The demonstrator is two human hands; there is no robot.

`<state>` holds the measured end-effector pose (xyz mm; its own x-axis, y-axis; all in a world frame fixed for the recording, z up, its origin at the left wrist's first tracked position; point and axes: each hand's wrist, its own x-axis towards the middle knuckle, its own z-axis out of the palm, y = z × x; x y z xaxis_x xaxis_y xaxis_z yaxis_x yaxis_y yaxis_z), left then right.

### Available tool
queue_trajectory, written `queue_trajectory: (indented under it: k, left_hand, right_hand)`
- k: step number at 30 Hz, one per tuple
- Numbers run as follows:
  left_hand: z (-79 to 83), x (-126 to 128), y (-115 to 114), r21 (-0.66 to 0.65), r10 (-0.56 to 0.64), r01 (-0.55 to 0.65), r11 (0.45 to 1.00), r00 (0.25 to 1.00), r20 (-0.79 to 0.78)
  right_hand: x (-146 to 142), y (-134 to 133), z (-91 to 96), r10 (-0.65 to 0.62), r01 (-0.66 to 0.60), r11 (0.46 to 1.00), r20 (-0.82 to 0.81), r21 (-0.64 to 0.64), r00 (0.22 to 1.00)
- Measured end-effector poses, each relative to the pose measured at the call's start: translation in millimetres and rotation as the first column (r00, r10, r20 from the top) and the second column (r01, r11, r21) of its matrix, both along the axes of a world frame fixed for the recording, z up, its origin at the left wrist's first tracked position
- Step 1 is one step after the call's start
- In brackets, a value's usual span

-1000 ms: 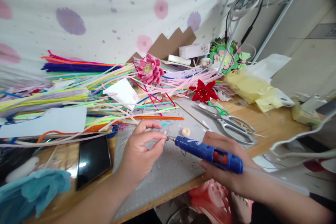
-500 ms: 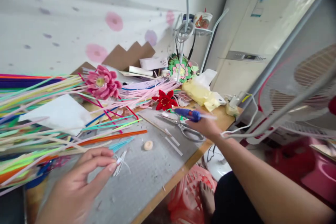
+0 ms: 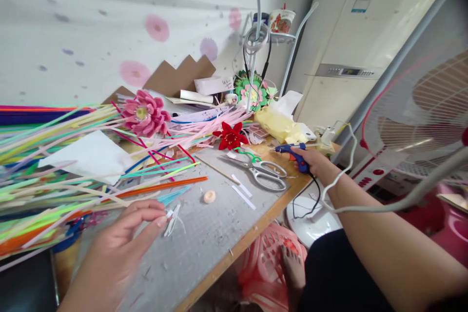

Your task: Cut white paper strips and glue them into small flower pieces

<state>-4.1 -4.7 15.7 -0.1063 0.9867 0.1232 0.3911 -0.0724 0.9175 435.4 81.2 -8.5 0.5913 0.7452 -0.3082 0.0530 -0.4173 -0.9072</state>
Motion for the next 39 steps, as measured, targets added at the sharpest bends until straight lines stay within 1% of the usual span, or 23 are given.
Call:
queue_trajectory:
  k: [2, 3, 5, 6, 7, 8, 9, 10, 11, 12, 13, 14, 15, 16, 17, 18, 19, 21, 23, 25, 30, 35, 39]
  left_hand:
    - [0.8, 1.3, -1.5, 0.006, -0.005, 0.005, 1.000, 1.000, 0.006]
    - [1.1, 2.2, -2.8, 0.015, -0.016, 0.016, 1.000, 1.000, 0.007]
    - [1.8, 3.9, -6.0, 0.041, -0.053, 0.052, 0.998, 0.999, 0.012]
    - [2.3, 4.6, -7.6, 0.081, -0.056, 0.053, 0.995, 0.998, 0.030]
    - [2.6, 5.1, -9.0, 0.102, -0.066, 0.062, 0.993, 0.997, 0.038]
    - [2.9, 5.3, -9.9, 0.084, -0.102, 0.098, 0.992, 0.994, 0.033]
    - [2.8, 5.2, -10.5, 0.096, -0.108, 0.104, 0.990, 0.993, 0.041]
    - [2.5, 4.9, -10.6, 0.109, -0.127, 0.120, 0.987, 0.990, 0.054]
    - [1.8, 4.4, -10.5, 0.118, -0.143, 0.136, 0.984, 0.988, 0.061]
    - [0.8, 3.7, -10.2, 0.123, -0.161, 0.152, 0.981, 0.985, 0.062]
    - [-0.4, 3.1, -9.9, 0.124, -0.178, 0.169, 0.978, 0.982, 0.060]
    - [-1.5, 2.5, -9.6, 0.122, -0.192, 0.184, 0.975, 0.980, 0.054]
    - [-2.6, 2.0, -9.4, 0.120, -0.205, 0.198, 0.973, 0.978, 0.045]
    - [-3.4, 1.6, -9.3, 0.118, -0.217, 0.211, 0.970, 0.976, 0.037]
    - [-3.8, 1.4, -9.3, 0.117, -0.230, 0.225, 0.967, 0.973, 0.029]
    - [-3.8, 1.3, -9.4, 0.113, -0.243, 0.239, 0.965, 0.970, 0.023]
    - [-3.5, 1.4, -9.7, 0.108, -0.255, 0.251, 0.962, 0.967, 0.019]
    - [-2.3, 1.8, -10.1, 0.094, -0.275, 0.273, 0.958, 0.961, 0.014]
    - [-1.2, 2.4, -10.4, 0.080, -0.283, 0.281, 0.956, 0.959, 0.008]
    - [-0.4, 2.7, -10.5, 0.078, -0.279, 0.278, 0.957, 0.960, -0.001]
    - [1.2, 2.9, -10.7, 0.085, -0.263, 0.264, 0.961, 0.964, -0.024]
    - [1.9, 4.0, -10.6, 0.081, -0.255, 0.256, 0.963, 0.967, -0.022]
    - [2.8, 4.1, -9.9, 0.084, -0.256, 0.258, 0.963, 0.966, -0.035]
  right_hand:
    - [3.2, -3.0, 6.6, 0.030, -0.018, 0.997, 0.182, -0.069, 0.983]
    - [3.9, -5.0, 11.5, 0.046, -0.019, 0.995, 0.284, -0.098, 0.958]
    - [0.6, -8.9, 22.4, 0.067, -0.014, 0.993, 0.467, -0.116, 0.882]
    - [-4.9, -10.5, 27.5, 0.078, -0.022, 0.994, 0.547, -0.107, 0.834]
    - [-13.8, -12.0, 31.6, 0.088, -0.045, 0.995, 0.616, -0.084, 0.783]
    - [-26.5, -13.6, 34.7, 0.102, -0.090, 0.995, 0.673, -0.053, 0.733]
    - [-43.0, -15.9, 36.6, 0.124, -0.156, 0.987, 0.717, -0.021, 0.686]
    - [-63.1, -19.5, 37.3, 0.155, -0.242, 0.970, 0.749, 0.007, 0.644]
    - [-86.0, -24.6, 37.3, 0.207, -0.355, 0.934, 0.766, 0.030, 0.609]
    - [-110.6, -31.2, 36.8, 0.276, -0.468, 0.883, 0.766, 0.036, 0.580]
    - [-135.7, -39.0, 36.1, 0.368, -0.605, 0.795, 0.756, 0.047, 0.542]
    - [-160.0, -47.2, 35.4, 0.500, -0.782, 0.613, 0.709, 0.117, 0.498]
    - [-182.5, -55.0, 35.0, 0.616, -0.868, 0.455, 0.634, 0.198, 0.468]
    - [-202.1, -61.7, 35.0, 0.726, -0.898, 0.359, 0.530, 0.252, 0.439]
    - [-218.3, -66.8, 35.3, 0.796, -0.893, 0.340, 0.416, 0.294, 0.440]
    - [-231.0, -70.3, 35.9, 0.848, -0.878, 0.354, 0.286, 0.322, 0.447]
    - [-240.1, -72.1, 36.5, 0.876, -0.857, 0.389, 0.151, 0.339, 0.457]
    - [-249.9, -72.1, 36.9, 0.880, -0.810, 0.464, -0.084, 0.360, 0.467]
    - [-252.8, -69.5, 36.1, 0.865, -0.780, 0.501, -0.244, 0.376, 0.438]
    - [-253.3, -66.9, 34.8, 0.854, -0.772, 0.510, -0.333, 0.380, 0.400]
    - [-255.8, -64.1, 32.2, 0.856, -0.784, 0.489, -0.381, 0.382, 0.349]
    - [-257.4, -63.8, 31.2, 0.850, -0.775, 0.497, -0.401, 0.390, 0.343]
    - [-256.7, -64.7, 31.4, 0.860, -0.781, 0.488, -0.366, 0.389, 0.355]
